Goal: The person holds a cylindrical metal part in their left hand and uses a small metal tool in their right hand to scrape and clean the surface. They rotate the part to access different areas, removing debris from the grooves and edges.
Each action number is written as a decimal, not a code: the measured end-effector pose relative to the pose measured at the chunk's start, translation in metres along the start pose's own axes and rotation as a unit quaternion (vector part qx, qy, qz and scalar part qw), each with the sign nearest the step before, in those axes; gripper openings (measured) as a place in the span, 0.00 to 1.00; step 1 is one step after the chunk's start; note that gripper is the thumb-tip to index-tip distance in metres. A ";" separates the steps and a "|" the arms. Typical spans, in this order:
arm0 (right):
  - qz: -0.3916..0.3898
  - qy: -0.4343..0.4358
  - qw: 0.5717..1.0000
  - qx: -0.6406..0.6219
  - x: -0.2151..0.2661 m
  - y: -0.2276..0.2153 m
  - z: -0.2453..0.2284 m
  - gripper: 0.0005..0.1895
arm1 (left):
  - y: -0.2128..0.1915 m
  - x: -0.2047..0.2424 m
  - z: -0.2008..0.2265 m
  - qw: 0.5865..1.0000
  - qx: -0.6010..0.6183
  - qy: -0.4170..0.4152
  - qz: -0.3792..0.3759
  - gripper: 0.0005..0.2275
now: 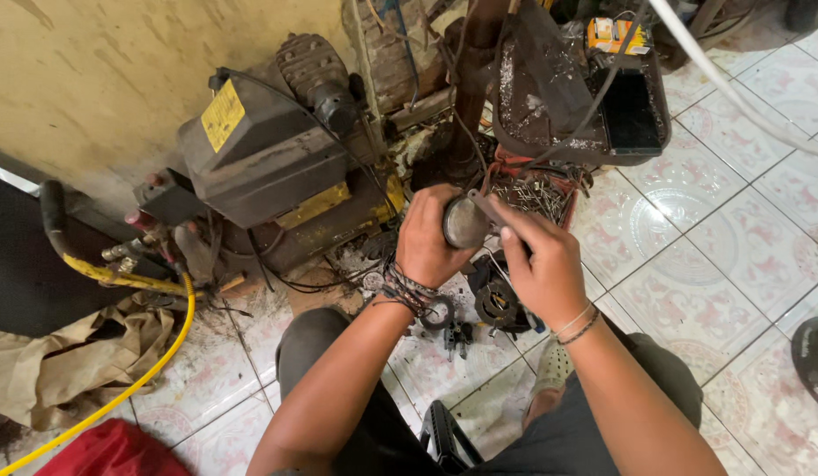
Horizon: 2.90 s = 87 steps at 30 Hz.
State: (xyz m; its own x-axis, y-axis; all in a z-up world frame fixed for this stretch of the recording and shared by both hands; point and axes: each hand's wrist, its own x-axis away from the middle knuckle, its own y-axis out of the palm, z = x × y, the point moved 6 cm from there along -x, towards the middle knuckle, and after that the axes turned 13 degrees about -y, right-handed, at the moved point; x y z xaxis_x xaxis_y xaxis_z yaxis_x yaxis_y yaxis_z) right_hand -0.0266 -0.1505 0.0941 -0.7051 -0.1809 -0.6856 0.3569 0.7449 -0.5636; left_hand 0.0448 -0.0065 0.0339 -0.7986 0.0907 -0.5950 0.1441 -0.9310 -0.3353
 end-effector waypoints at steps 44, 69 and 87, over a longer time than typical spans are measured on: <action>-0.119 -0.041 0.992 0.000 -0.012 -0.010 0.020 0.18 | 0.005 -0.003 -0.019 0.968 0.046 -0.241 -0.051 0.35; -0.154 -0.038 0.987 0.014 0.012 0.007 0.014 0.18 | 0.004 0.023 -0.038 0.986 0.004 -0.156 -0.065 0.34; -0.275 -0.095 0.933 0.211 0.010 0.007 -0.006 0.28 | -0.006 0.005 -0.010 0.986 -0.043 -0.139 -0.077 0.24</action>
State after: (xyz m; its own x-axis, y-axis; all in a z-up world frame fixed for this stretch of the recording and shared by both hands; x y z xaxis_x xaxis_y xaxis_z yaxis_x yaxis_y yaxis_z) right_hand -0.0350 -0.1433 0.0860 -0.7452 -0.6022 -0.2865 0.2116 0.1939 -0.9579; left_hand 0.0455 0.0025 0.0257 -0.9424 0.1182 -0.3130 0.0472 -0.8792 -0.4741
